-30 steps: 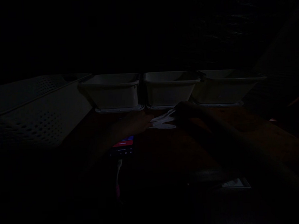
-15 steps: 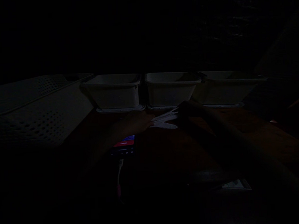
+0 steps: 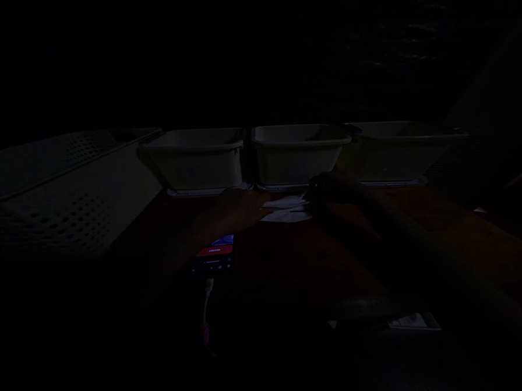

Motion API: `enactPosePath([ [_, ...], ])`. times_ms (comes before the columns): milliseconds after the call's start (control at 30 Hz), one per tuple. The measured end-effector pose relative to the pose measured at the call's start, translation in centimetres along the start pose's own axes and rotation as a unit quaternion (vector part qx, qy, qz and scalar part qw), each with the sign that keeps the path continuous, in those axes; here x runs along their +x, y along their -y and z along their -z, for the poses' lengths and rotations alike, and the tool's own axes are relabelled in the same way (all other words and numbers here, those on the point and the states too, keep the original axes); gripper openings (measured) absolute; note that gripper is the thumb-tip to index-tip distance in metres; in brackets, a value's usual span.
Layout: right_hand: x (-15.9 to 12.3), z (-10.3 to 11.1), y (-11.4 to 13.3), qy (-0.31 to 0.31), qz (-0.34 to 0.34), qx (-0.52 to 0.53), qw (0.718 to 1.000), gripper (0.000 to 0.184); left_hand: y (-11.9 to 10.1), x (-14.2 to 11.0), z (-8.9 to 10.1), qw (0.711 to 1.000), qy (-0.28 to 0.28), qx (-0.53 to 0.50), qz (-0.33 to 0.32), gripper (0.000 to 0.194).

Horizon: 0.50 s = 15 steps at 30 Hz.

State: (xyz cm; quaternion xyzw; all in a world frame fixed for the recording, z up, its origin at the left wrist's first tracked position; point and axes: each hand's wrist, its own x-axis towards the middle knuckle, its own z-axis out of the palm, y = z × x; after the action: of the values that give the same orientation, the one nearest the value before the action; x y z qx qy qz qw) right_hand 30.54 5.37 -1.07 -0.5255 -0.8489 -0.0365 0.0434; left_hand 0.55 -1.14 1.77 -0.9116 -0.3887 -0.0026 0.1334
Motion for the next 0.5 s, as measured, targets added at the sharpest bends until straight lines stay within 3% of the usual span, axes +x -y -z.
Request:
enactPosePath([
  [167, -0.4, 0.7, 1.8, -0.075, 0.09, 0.147, 0.982, 0.041, 0.9, 0.2, -0.9, 0.999, -0.028, -0.043, -0.016, 0.038],
  [267, -0.3, 0.7, 3.8, -0.118, 0.11, 0.177, 0.971, 0.038, 1.2, 0.3, -1.0, 0.998, -0.041, -0.053, -0.015, 0.036],
  [367, -0.2, 0.6, 6.1, -0.072, 0.14, 0.223, 0.962, 0.035, 1.2, 0.5, -0.7, 0.998, -0.041, -0.049, 0.004, 0.034],
  [500, 0.0, 0.5, 8.1, -0.029, 0.092, 0.204, 0.974, 0.034, 1.3, 0.7, -0.5, 0.997, -0.058, -0.039, 0.019, 0.032],
])
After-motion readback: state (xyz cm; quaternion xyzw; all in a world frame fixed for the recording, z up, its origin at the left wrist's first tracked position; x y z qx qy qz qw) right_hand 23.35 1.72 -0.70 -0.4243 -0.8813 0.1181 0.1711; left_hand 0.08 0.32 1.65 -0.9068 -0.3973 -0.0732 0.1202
